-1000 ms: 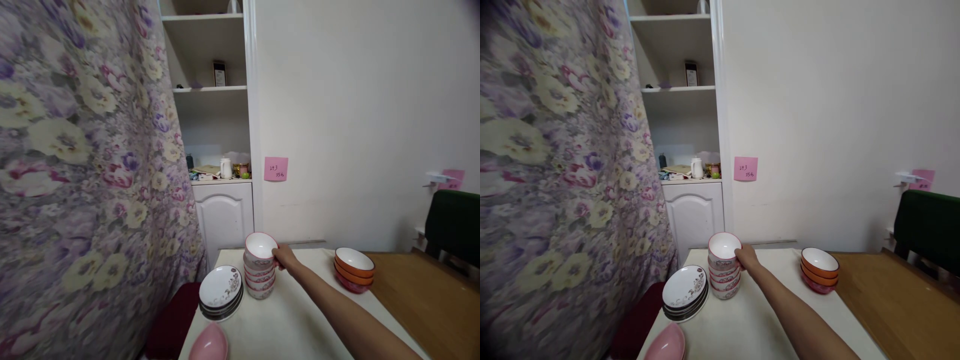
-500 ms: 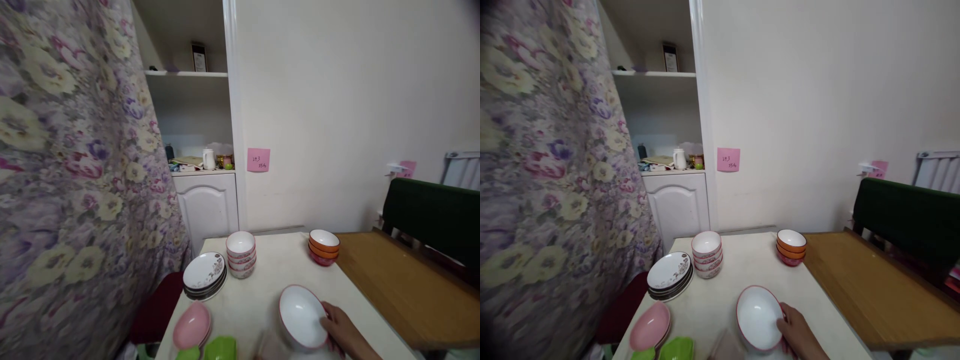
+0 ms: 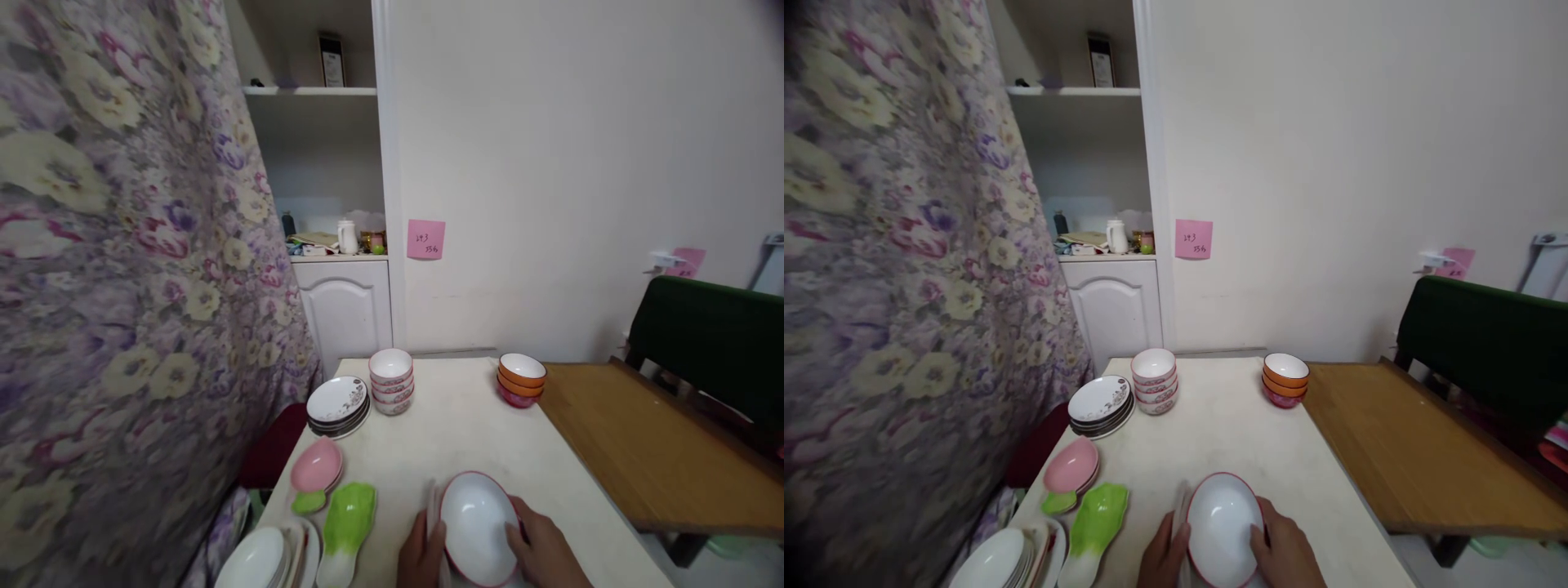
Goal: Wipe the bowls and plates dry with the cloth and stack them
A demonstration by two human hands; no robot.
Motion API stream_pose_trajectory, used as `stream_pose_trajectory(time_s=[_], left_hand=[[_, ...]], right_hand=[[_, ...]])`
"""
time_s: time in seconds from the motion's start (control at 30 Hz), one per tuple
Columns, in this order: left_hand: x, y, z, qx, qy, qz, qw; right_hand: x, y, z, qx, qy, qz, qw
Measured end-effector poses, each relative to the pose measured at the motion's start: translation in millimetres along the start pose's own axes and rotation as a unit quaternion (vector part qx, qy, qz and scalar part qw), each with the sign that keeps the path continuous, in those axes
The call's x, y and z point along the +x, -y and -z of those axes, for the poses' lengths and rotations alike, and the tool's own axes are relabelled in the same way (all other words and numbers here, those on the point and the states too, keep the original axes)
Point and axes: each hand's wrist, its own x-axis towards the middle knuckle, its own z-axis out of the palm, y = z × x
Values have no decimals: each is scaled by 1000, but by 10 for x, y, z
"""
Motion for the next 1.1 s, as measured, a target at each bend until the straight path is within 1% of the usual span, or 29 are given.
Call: stream_pose_trajectory(time_s=[0.07,0.1,0.17,0.23,0.27,0.3,0.33,0.43,0.5,0.57,0.63,0.67,0.7,0.73,0.77,0.83,0.87,0.93,1.0,1.07,1.1], left_hand=[[15,-100,-82,-18,-10,21,1000],[11,-140,-108,-28,-18,30,999],[-13,-197,-136,-48,-34,36,998],[-49,-222,-157,-68,-37,40,996],[-68,-225,-174,-77,-39,41,995],[-87,-226,-198,-84,-42,41,995],[-106,-226,-230,-89,-44,40,994],[-163,-257,-341,-88,-45,33,995],[-205,-333,-398,-73,-50,44,995],[-249,-457,-428,-58,-81,45,994],[-289,-592,-450,-42,-109,4,993],[-306,-646,-465,-21,-106,-32,994],[-320,-683,-484,18,-84,-76,993],[-331,-701,-508,74,-48,-118,989],[-339,-700,-536,141,-10,-152,978],[-345,-660,-596,261,61,-202,942],[-344,-631,-628,298,94,-215,925],[-339,-575,-697,332,154,-219,904],[-334,-526,-775,350,205,-204,891],[-328,-470,-841,373,228,-197,878],[-320,-434,-854,389,233,-204,868]], right_hand=[[-53,51,39,-6,-6,6,1000],[-79,75,50,14,-5,12,1000],[-125,106,44,105,30,7,994],[-163,109,-1,227,88,-25,970],[-181,101,-30,279,104,-36,954],[-200,88,-57,315,102,-40,943],[-218,72,-81,337,87,-38,937],[-265,11,-106,364,20,-26,931],[-273,-41,-92,374,-13,-48,926],[-259,-102,-69,377,-44,-72,922],[-232,-163,-51,369,-59,-96,922],[-219,-190,-44,367,-60,-100,923],[-207,-212,-40,364,-59,-97,924],[-197,-229,-37,362,-58,-91,926],[-190,-240,-36,361,-55,-81,927],[-179,-247,-33,360,-43,-62,930],[-176,-244,-32,361,-33,-57,930],[-175,-231,-32,368,-6,-47,929],[-181,-211,-30,372,8,-36,928],[-192,-186,-21,365,-5,-31,930],[-196,-175,-12,359,-13,-28,933]])
